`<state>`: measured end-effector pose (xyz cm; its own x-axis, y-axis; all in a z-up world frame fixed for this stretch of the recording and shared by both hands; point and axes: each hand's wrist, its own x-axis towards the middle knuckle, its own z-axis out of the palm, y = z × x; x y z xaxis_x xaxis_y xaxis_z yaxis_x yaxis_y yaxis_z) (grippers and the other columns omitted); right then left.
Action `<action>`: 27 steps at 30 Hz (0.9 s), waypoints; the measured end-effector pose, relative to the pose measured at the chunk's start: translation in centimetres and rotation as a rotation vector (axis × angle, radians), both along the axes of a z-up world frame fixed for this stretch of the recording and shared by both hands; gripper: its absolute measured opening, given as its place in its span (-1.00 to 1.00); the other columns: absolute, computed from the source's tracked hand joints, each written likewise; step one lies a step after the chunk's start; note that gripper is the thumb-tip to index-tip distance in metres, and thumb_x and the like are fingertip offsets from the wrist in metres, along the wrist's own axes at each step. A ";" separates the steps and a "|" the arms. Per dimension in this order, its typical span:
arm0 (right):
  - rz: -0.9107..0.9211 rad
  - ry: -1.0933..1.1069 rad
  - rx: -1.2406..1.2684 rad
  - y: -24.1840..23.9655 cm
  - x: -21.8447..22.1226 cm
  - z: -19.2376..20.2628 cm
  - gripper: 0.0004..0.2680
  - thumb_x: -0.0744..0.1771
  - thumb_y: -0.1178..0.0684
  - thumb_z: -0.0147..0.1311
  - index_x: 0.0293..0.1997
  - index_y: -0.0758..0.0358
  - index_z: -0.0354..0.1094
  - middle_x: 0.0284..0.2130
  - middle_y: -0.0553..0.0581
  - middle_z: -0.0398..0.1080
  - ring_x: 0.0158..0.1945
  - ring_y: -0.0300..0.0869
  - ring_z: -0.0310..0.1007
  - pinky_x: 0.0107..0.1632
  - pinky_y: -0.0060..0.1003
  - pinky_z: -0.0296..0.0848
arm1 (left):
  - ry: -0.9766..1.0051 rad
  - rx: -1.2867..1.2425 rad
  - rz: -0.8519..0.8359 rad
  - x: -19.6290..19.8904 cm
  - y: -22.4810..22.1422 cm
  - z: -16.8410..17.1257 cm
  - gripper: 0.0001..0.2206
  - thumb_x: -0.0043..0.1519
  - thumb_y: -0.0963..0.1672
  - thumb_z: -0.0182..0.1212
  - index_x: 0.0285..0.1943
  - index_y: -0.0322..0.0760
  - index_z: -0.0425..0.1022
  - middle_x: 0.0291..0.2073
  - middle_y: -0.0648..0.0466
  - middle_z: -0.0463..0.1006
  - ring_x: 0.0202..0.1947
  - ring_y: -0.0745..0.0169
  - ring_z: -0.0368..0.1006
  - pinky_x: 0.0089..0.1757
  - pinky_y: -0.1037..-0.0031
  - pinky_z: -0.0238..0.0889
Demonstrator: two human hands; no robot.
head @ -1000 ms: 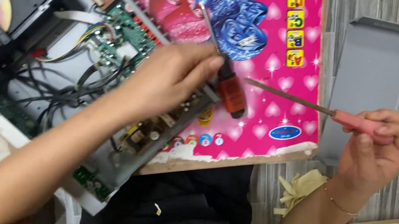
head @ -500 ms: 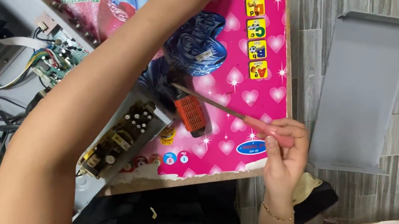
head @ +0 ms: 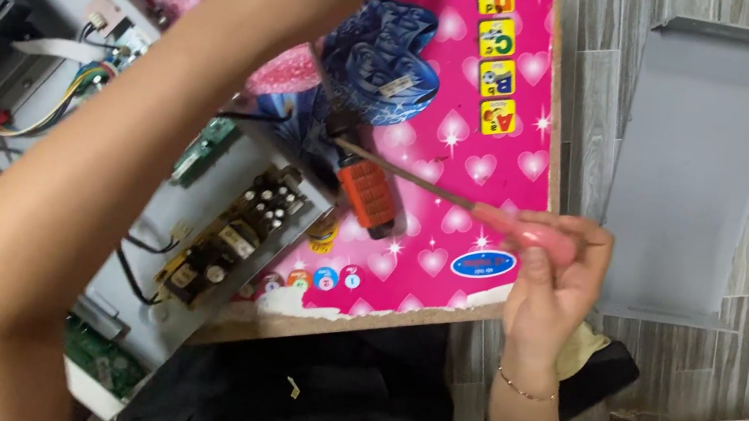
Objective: Repairing the internal components of a DVD player by disconnecting cables and unscrewing circuit boards
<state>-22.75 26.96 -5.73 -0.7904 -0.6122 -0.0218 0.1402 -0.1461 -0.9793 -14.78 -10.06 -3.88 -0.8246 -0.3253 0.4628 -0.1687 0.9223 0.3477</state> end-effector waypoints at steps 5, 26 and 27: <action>-0.052 -0.085 0.011 -0.6 0.7 1.2 -0.74 0.45 -0.10 0.03 0.12 0.23 0.12 -0.15 0.09 0.38 0.03 0.05 0.59 -0.12 -0.52 0.36 | -0.104 0.120 -0.160 8.1 0.9 7.1 -0.80 0.32 -0.27 0.39 0.09 -0.52 0.61 -0.10 -0.15 0.67 -0.26 -0.15 0.53 -0.23 0.14 0.34; 0.831 0.806 0.169 -5.5 11.0 13.1 -0.69 0.31 0.04 0.17 0.06 0.18 0.08 -0.09 0.26 0.46 -0.01 -0.04 0.59 0.08 -0.24 0.63 | -0.189 0.394 0.125 31.4 12.0 8.1 -0.93 0.28 -0.20 0.24 -0.11 -0.31 0.53 -0.26 0.04 0.53 -0.26 0.06 0.39 -0.09 0.32 0.25; 0.845 0.812 0.167 -5.7 11.2 13.2 -0.69 0.31 0.04 0.17 0.06 0.18 0.08 -0.09 0.26 0.46 -0.01 -0.04 0.59 0.08 -0.24 0.63 | -0.181 0.397 0.139 31.7 12.2 7.8 -0.93 0.28 -0.20 0.24 -0.11 -0.31 0.53 -0.26 0.04 0.53 -0.26 0.06 0.39 -0.09 0.32 0.25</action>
